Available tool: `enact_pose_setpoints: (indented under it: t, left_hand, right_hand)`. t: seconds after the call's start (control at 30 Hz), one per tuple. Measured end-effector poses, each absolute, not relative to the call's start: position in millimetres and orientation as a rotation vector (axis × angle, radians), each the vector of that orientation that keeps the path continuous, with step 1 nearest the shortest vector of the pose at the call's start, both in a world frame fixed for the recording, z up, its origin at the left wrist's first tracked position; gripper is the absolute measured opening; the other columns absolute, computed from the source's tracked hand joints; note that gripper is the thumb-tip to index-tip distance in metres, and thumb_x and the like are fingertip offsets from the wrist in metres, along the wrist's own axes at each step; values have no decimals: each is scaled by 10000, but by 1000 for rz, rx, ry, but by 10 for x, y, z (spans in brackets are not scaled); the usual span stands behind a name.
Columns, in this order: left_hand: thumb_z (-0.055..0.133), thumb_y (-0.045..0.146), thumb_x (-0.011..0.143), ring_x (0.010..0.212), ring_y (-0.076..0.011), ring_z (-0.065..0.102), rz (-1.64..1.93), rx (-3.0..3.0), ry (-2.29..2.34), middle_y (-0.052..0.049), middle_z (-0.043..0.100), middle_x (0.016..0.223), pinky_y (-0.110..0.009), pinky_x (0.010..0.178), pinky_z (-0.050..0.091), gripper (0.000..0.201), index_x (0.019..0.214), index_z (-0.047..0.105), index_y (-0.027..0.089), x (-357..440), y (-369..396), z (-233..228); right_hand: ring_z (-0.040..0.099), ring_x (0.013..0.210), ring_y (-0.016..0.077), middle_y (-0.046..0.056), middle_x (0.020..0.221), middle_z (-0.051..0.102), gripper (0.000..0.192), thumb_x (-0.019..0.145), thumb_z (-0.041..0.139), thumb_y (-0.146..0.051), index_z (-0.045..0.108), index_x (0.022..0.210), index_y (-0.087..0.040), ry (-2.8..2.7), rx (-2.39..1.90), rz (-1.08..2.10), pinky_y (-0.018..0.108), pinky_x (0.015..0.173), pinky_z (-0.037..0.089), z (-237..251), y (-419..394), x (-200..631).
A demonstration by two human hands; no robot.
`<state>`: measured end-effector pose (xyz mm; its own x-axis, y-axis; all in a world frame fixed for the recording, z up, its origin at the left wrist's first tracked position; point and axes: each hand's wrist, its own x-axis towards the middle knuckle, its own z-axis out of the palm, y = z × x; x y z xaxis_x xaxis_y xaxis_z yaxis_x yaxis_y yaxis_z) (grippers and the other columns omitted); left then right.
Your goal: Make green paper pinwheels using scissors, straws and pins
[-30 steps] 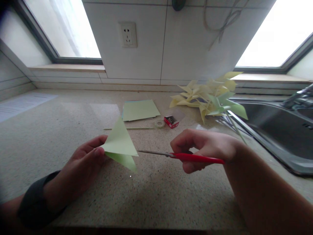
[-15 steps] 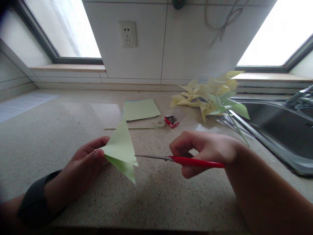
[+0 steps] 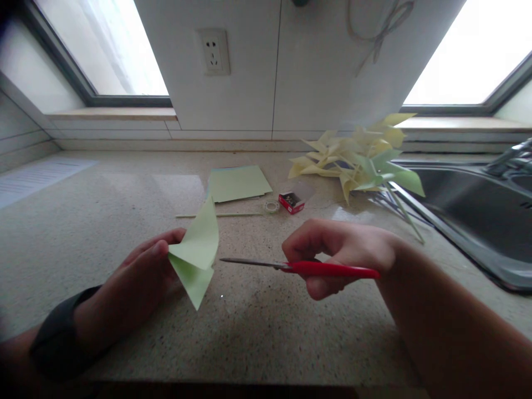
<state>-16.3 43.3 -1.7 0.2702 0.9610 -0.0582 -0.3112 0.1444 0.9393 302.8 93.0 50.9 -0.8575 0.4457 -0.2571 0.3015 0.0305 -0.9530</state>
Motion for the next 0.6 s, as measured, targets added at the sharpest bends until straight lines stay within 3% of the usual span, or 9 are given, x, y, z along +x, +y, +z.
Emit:
enact_pose_setpoints:
  t: [0.37, 0.6]
  left_hand:
    - [753, 475, 843, 797, -176, 639, 1057, 1085, 819, -26, 734, 870, -249, 730, 484, 267, 935, 779, 226, -154, 432, -12]
    - [685, 468, 911, 898, -192, 617, 984, 1190, 858, -47, 706, 1009, -276, 821, 470, 302, 1080, 709, 220, -239, 424, -108]
  right_hand:
    - [396, 493, 49, -62, 592, 473, 498, 732, 801, -587, 526, 728, -173, -2105, -788, 2083, 161, 424, 310, 465, 936, 3008]
    - [443, 501, 59, -31, 602, 537, 519, 701, 813, -607, 560, 715, -154, -2096, -885, 2149, 162, 426, 336, 489, 936, 2976]
